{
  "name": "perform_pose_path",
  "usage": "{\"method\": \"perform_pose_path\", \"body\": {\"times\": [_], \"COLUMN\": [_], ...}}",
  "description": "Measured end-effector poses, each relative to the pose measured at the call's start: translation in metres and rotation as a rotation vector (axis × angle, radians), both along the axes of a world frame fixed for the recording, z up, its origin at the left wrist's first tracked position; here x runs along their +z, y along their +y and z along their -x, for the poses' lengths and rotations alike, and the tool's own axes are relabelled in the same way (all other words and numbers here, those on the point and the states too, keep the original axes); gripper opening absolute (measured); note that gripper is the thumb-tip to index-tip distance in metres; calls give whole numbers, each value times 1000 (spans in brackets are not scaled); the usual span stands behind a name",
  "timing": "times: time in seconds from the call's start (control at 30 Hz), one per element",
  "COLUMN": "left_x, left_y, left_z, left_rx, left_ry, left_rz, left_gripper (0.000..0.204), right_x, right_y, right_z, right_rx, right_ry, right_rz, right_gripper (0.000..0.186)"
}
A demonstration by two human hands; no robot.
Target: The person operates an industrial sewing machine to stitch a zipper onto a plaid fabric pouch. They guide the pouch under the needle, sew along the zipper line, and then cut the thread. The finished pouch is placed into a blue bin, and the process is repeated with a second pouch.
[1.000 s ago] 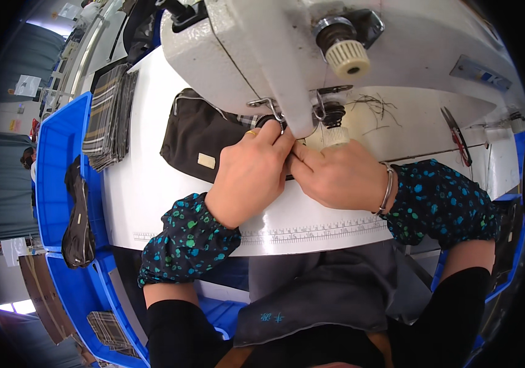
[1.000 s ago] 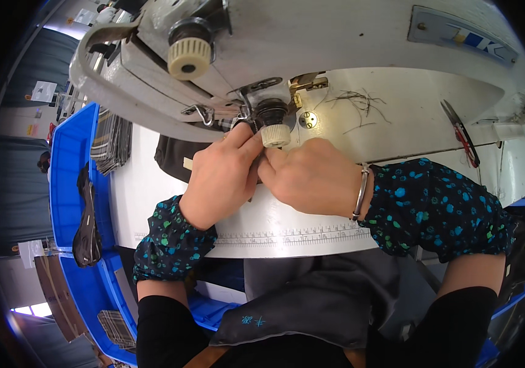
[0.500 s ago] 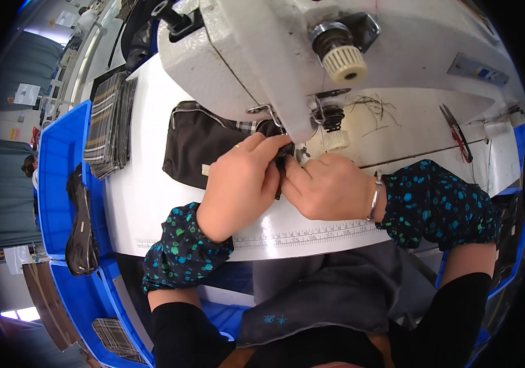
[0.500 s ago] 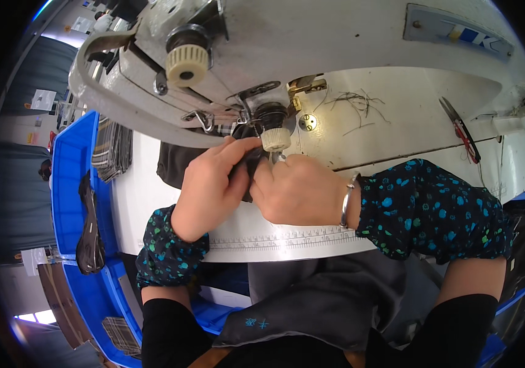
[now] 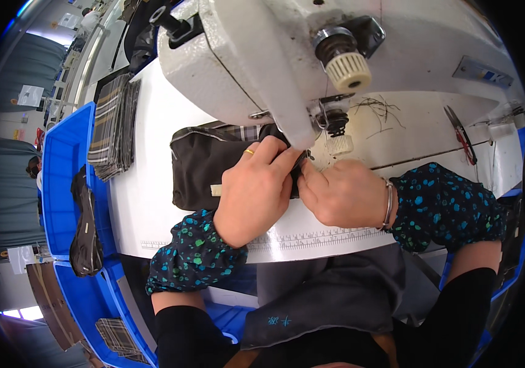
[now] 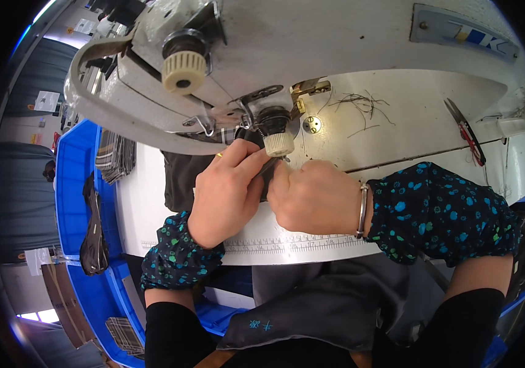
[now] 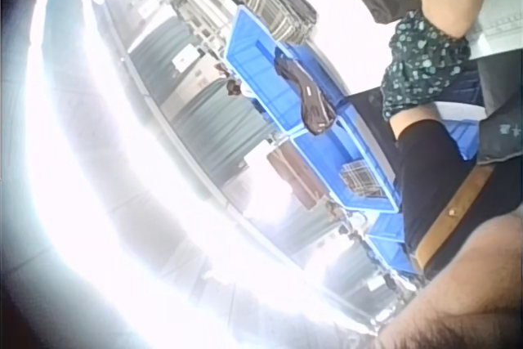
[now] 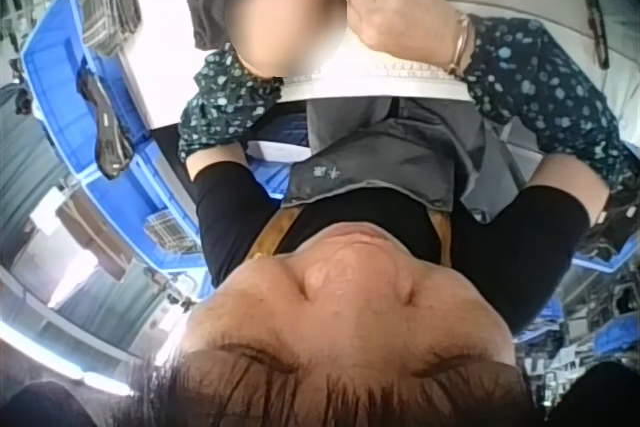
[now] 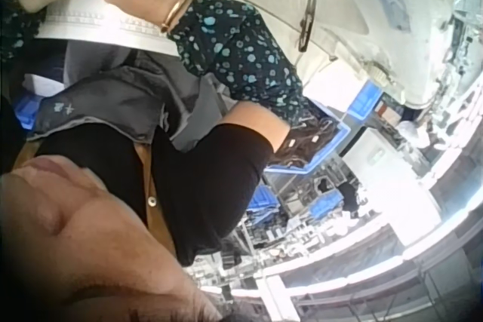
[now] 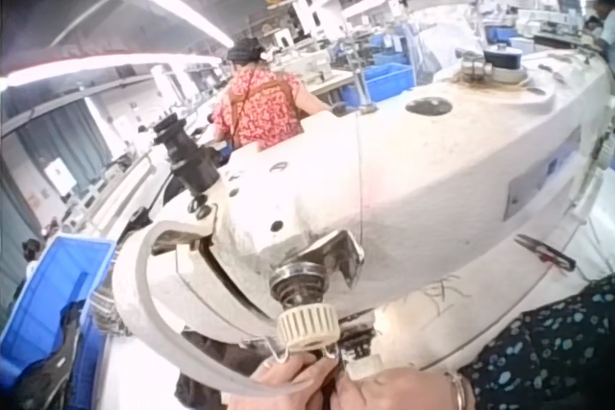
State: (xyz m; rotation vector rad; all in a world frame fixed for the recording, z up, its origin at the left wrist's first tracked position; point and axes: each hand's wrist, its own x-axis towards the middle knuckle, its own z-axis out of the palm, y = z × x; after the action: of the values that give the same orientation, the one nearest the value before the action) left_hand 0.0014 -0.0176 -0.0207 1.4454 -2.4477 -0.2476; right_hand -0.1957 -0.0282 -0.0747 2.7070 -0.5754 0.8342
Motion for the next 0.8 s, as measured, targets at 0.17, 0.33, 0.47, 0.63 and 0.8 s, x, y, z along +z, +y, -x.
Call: {"method": "perform_pose_path", "body": {"times": [0.17, 0.33, 0.47, 0.63, 0.8], "left_x": [3, 3, -2, -7, -5], "left_y": [-1, 4, -1, -9, -7], "left_z": [0, -6, -6, -12, -9], "left_rx": [-7, -83, -15, -136, -185], "left_ry": [-7, 45, -29, -139, -179], "left_rz": [27, 144, 90, 226, 324], "left_gripper": [47, 51, 51, 36, 44], "right_x": [-1, -1, 1, 5, 6], "right_y": [-7, -6, -1, 1, 2], "right_z": [2, 1, 2, 4, 5], "right_rx": [-25, -33, -38, -29, -19], "right_ry": [-24, -36, 16, 55, 82], "right_rz": [-16, -59, -2, 40, 41], "right_gripper": [14, 14, 15, 19, 22]}}
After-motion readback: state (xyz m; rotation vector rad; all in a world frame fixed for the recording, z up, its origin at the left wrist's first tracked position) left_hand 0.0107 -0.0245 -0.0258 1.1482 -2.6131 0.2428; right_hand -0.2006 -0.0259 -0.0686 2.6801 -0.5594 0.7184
